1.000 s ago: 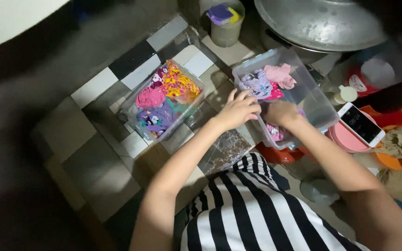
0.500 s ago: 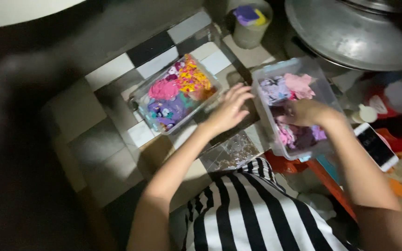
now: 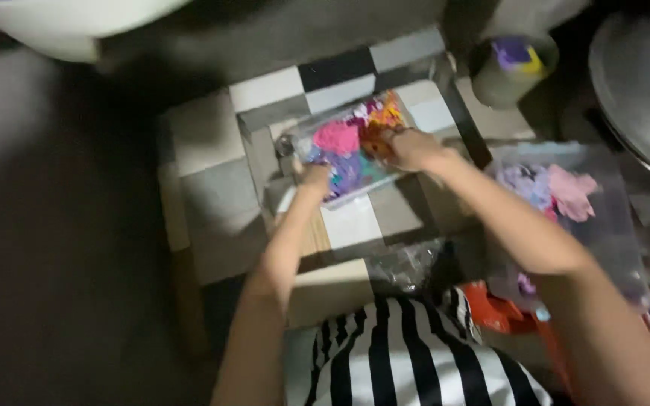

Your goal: Washing and rinsing small colorful fabric items in a plastic bin on the floor.

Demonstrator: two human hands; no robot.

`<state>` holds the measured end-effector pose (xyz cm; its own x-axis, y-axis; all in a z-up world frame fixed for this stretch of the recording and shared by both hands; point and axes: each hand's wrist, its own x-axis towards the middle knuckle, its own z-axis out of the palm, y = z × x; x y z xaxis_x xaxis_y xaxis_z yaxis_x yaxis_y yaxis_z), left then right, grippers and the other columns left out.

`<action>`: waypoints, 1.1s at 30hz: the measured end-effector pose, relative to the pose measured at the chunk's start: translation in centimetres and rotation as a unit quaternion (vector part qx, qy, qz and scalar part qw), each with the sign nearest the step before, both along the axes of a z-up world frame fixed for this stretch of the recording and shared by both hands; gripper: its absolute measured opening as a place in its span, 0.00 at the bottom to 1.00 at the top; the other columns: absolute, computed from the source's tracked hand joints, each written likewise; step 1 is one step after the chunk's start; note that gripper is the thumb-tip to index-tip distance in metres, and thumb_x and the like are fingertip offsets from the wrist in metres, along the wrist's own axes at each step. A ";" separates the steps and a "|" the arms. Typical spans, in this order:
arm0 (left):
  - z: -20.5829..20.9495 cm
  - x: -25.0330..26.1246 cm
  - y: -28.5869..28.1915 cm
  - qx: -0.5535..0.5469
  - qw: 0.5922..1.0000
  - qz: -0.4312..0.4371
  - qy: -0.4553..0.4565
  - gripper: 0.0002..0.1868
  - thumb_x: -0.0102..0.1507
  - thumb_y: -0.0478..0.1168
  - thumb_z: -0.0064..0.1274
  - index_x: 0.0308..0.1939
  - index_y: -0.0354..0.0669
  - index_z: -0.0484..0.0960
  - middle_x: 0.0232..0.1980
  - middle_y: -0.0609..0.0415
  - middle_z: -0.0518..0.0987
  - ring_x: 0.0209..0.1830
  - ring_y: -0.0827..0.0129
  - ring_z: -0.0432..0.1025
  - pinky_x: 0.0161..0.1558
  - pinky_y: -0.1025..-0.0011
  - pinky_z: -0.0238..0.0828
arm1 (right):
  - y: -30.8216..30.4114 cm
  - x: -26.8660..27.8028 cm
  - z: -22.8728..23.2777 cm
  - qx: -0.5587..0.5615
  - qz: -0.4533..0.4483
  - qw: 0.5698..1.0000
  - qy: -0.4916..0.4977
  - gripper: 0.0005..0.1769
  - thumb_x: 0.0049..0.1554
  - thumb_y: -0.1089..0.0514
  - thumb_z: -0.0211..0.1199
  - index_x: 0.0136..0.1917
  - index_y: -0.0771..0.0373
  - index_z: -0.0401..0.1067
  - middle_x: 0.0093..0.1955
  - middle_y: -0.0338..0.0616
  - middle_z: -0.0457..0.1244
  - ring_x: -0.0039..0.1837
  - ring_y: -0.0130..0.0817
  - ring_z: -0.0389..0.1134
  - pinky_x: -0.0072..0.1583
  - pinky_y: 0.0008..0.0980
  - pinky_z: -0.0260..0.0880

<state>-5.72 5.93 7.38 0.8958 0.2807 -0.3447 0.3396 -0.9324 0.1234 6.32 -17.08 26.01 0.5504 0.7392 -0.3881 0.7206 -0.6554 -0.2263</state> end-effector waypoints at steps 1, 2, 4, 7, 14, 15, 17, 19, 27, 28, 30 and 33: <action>-0.4 0.5 -0.9 0.001 1.000 0.004 0.000 0.28 0.63 0.41 0.52 0.69 0.51 0.74 0.70 0.47 0.73 0.71 0.54 0.67 0.72 0.38 0.38 | 1.6 0.7 -2.5 0.001 0.004 1.000 0.000 0.33 0.59 0.41 0.61 0.73 0.52 0.62 0.64 0.59 0.65 0.63 0.55 0.69 0.62 0.51 0.70; -0.9 1.1 -1.8 0.039 0.998 -0.014 0.053 0.23 0.67 0.41 0.45 0.67 0.51 0.77 0.70 0.48 0.76 0.70 0.55 0.70 0.73 0.33 0.29 | 3.2 1.4 -5.0 0.037 0.012 0.998 -0.045 0.39 0.55 0.42 0.65 0.75 0.50 0.59 0.69 0.60 0.59 0.67 0.58 0.64 0.64 0.54 0.67; -2.0 2.1 -3.2 0.077 0.991 -0.030 0.104 0.21 0.72 0.40 0.39 0.66 0.51 0.81 0.70 0.49 0.78 0.70 0.56 0.73 0.75 0.28 0.21 | 5.4 1.8 -7.8 0.075 0.023 0.993 -0.091 0.46 0.50 0.43 0.70 0.77 0.48 0.55 0.75 0.61 0.54 0.72 0.60 0.59 0.66 0.57 0.64; -4.8 3.5 -3.5 0.119 0.984 -0.062 0.117 0.20 0.73 0.39 0.37 0.62 0.47 0.83 0.70 0.50 0.76 0.70 0.53 0.71 0.74 0.28 0.22 | 7.2 1.1 -8.6 0.060 -0.037 0.994 -0.080 0.53 0.46 0.41 0.74 0.79 0.38 0.51 0.82 0.60 0.39 0.76 0.67 0.47 0.68 0.64 0.56; -9.0 4.6 -3.1 0.071 0.997 0.024 0.016 0.21 0.68 0.42 0.40 0.63 0.49 0.79 0.69 0.49 0.74 0.71 0.55 0.66 0.68 0.44 0.45 | 5.7 5.9 -17.8 0.058 -0.056 0.996 -0.039 0.30 0.51 0.40 0.68 0.62 0.53 0.73 0.57 0.60 0.67 0.59 0.57 0.69 0.60 0.54 0.70; -9.7 4.8 -2.9 0.082 0.996 0.040 0.022 0.21 0.68 0.41 0.39 0.63 0.50 0.79 0.69 0.49 0.74 0.72 0.55 0.65 0.68 0.46 0.48 | 5.7 6.0 -17.7 0.048 -0.041 0.998 -0.012 0.27 0.50 0.39 0.68 0.57 0.56 0.77 0.50 0.59 0.71 0.53 0.55 0.73 0.57 0.51 0.73; -9.0 4.6 -2.9 0.068 0.995 0.068 0.021 0.22 0.68 0.41 0.39 0.64 0.50 0.77 0.69 0.48 0.73 0.72 0.55 0.65 0.67 0.47 0.49 | 4.8 4.2 -16.5 0.035 -0.020 0.999 0.024 0.25 0.47 0.42 0.68 0.53 0.57 0.79 0.48 0.58 0.71 0.51 0.53 0.74 0.56 0.50 0.74; -9.2 5.2 -2.5 0.056 0.994 0.095 0.014 0.22 0.67 0.41 0.39 0.65 0.50 0.76 0.70 0.47 0.72 0.72 0.54 0.64 0.66 0.49 0.50 | 4.8 3.4 -17.4 0.024 0.000 0.998 0.056 0.23 0.43 0.46 0.68 0.49 0.58 0.81 0.46 0.56 0.72 0.50 0.50 0.75 0.54 0.49 0.74; -4.8 3.8 -5.1 0.076 0.989 0.126 0.013 0.31 0.64 0.39 0.40 0.73 0.45 0.62 0.77 0.44 0.59 0.75 0.45 0.53 0.72 0.39 0.44 | 9.1 6.1 -36.8 -0.179 0.205 0.950 -0.152 0.19 0.45 0.53 0.69 0.51 0.58 0.80 0.55 0.57 0.68 0.60 0.58 0.68 0.58 0.68 0.66; -4.1 3.3 -5.0 0.077 0.989 0.126 0.012 0.31 0.64 0.39 0.40 0.73 0.45 0.62 0.77 0.44 0.59 0.75 0.45 0.53 0.72 0.39 0.44 | 8.4 6.6 -36.9 -0.178 0.204 0.950 -0.153 0.19 0.45 0.53 0.69 0.51 0.58 0.80 0.55 0.57 0.68 0.60 0.58 0.68 0.58 0.68 0.66; -2.5 2.5 -4.7 -0.004 0.993 0.109 -0.036 0.24 0.66 0.38 0.45 0.68 0.42 0.68 0.70 0.40 0.64 0.70 0.46 0.58 0.71 0.48 0.52 | 7.1 8.2 -36.7 -0.128 0.233 0.946 -0.188 0.15 0.57 0.52 0.60 0.45 0.59 0.84 0.48 0.53 0.74 0.51 0.48 0.76 0.53 0.57 0.76; 1.4 0.5 -3.9 -0.139 0.980 0.118 -0.083 0.29 0.59 0.44 0.60 0.63 0.43 0.70 0.65 0.40 0.66 0.64 0.50 0.61 0.65 0.53 0.59 | 4.7 6.3 -19.1 0.046 0.102 0.993 -0.044 0.13 0.53 0.50 0.63 0.40 0.62 0.80 0.43 0.53 0.73 0.47 0.45 0.74 0.50 0.50 0.74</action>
